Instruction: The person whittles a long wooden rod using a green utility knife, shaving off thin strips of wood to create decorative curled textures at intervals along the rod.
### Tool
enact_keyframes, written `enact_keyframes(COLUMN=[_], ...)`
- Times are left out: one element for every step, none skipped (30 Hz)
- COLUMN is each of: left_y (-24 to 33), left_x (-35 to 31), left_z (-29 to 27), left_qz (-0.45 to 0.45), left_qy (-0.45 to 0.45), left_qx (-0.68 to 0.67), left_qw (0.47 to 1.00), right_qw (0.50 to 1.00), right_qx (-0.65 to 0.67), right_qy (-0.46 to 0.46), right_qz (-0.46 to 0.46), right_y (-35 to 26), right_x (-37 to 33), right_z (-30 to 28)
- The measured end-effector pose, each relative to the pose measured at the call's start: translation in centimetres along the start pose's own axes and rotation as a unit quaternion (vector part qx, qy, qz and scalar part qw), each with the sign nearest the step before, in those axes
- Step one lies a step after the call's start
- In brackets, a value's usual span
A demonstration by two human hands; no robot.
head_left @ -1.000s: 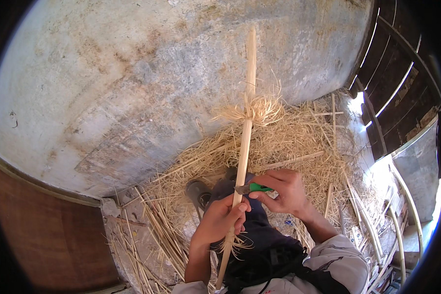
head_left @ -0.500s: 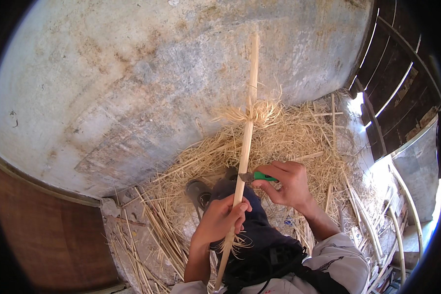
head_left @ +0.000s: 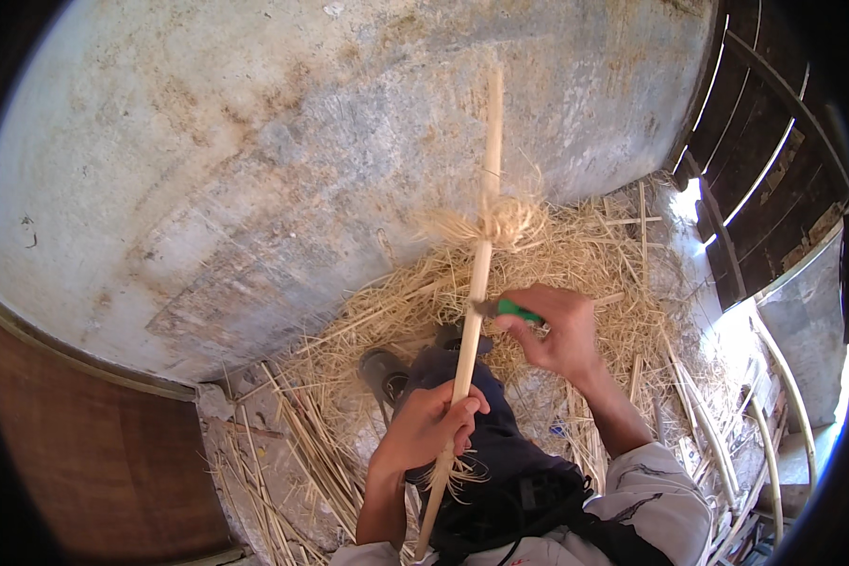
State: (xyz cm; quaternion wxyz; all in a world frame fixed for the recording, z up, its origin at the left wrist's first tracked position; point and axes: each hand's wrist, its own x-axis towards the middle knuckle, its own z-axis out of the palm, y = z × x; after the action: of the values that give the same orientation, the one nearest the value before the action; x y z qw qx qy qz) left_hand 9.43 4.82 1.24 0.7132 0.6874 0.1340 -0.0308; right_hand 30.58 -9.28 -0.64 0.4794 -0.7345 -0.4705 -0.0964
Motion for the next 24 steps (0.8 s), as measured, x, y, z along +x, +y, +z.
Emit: enact_keyframes(left_y=[0.0,0.0,0.1,0.1,0.1,0.1,0.1,0.0,-0.1,-0.1,-0.1,-0.1,0.0,0.1,0.3,0.4,0.2,0.0,-0.1,-0.1,-0.1,0.0,-0.1,-0.2], left_x=[-0.1,-0.1,0.0,0.0,0.0,0.0,0.0,0.1,0.2,0.3,0.3,0.3,0.3,0.2,0.3,0.3,0.3,0.3,0.3,0.3,0.3,0.2,0.3,0.4], left_z=[0.0,0.0,-0.1,-0.1,-0.2,-0.2,-0.2,-0.2,-0.2,-0.2,-0.2,-0.2,-0.2,-0.2,-0.1,-0.1,-0.2,-0.2,-0.3,-0.3,-0.4,-0.4,-0.5,-0.5], left_qz=[0.002,0.000,-0.002,-0.004,-0.004,-0.004,-0.004,-0.003,-0.002,-0.001,-0.002,-0.004,-0.005,-0.004,-0.003,-0.002,-0.001,0.000,0.000,0.001,0.001,0.001,0.000,-0.002], left_qy=[-0.007,-0.011,-0.014,-0.017,-0.018,-0.019,-0.020,-0.023,-0.026,-0.029,-0.030,-0.032,-0.033,-0.036,-0.039,-0.041,-0.043,-0.045,-0.047,-0.047,-0.046,-0.046,-0.049,-0.052], left_qx=[0.000,0.007,0.015,0.022,0.025,0.028,0.031,0.027,0.024,0.021,0.024,0.028,0.032,0.036,0.041,0.045,0.040,0.036,0.031,0.032,0.033,0.035,0.027,0.020], left_qw=[1.000,1.000,1.000,1.000,1.000,0.999,0.999,0.999,0.999,0.999,0.999,0.999,0.999,0.999,0.998,0.998,0.998,0.998,0.998,0.998,0.998,0.998,0.998,0.998], right_qw=[1.000,1.000,1.000,0.999,0.999,0.999,0.999,0.998,0.998,0.997,0.996,0.996,0.995,0.994,0.993,0.992,0.992,0.992,0.992,0.993,0.993,0.993,0.991,0.984], right_qx=[0.010,0.003,-0.004,-0.011,-0.009,-0.007,-0.005,-0.005,-0.006,-0.007,-0.009,-0.011,-0.013,-0.026,-0.040,-0.053,-0.046,-0.040,-0.034,-0.028,-0.022,-0.015,0.053,0.121], right_qy=[0.021,0.024,0.026,0.029,0.036,0.043,0.050,0.056,0.062,0.068,0.076,0.084,0.093,0.095,0.098,0.100,0.104,0.108,0.111,0.094,0.076,0.058,0.055,0.052], right_qz=[0.010,0.011,0.012,0.013,0.013,0.013,0.013,0.019,0.026,0.032,0.036,0.041,0.045,0.047,0.050,0.052,0.049,0.047,0.045,0.064,0.082,0.101,0.112,0.123], right_y=[0.4,0.6,0.9,1.0,1.0,0.9,0.9,1.0,1.2,1.3,1.2,1.0,0.9,1.1,1.5,1.7,1.7,1.6,1.5,1.6,1.9,2.1,2.6,3.2], right_x=[0.3,0.6,0.9,1.1,1.2,1.4,1.5,1.6,1.8,1.9,1.9,1.9,1.9,1.9,2.0,2.0,2.0,2.0,2.1,2.0,1.9,1.9,1.8,1.8], right_z=[0.0,-0.1,-0.2,-0.2,-0.2,-0.1,-0.1,-0.1,-0.1,-0.1,-0.1,0.1,0.1,0.1,-0.1,-0.2,-0.1,0.0,0.1,0.1,0.0,-0.1,0.1,0.4])
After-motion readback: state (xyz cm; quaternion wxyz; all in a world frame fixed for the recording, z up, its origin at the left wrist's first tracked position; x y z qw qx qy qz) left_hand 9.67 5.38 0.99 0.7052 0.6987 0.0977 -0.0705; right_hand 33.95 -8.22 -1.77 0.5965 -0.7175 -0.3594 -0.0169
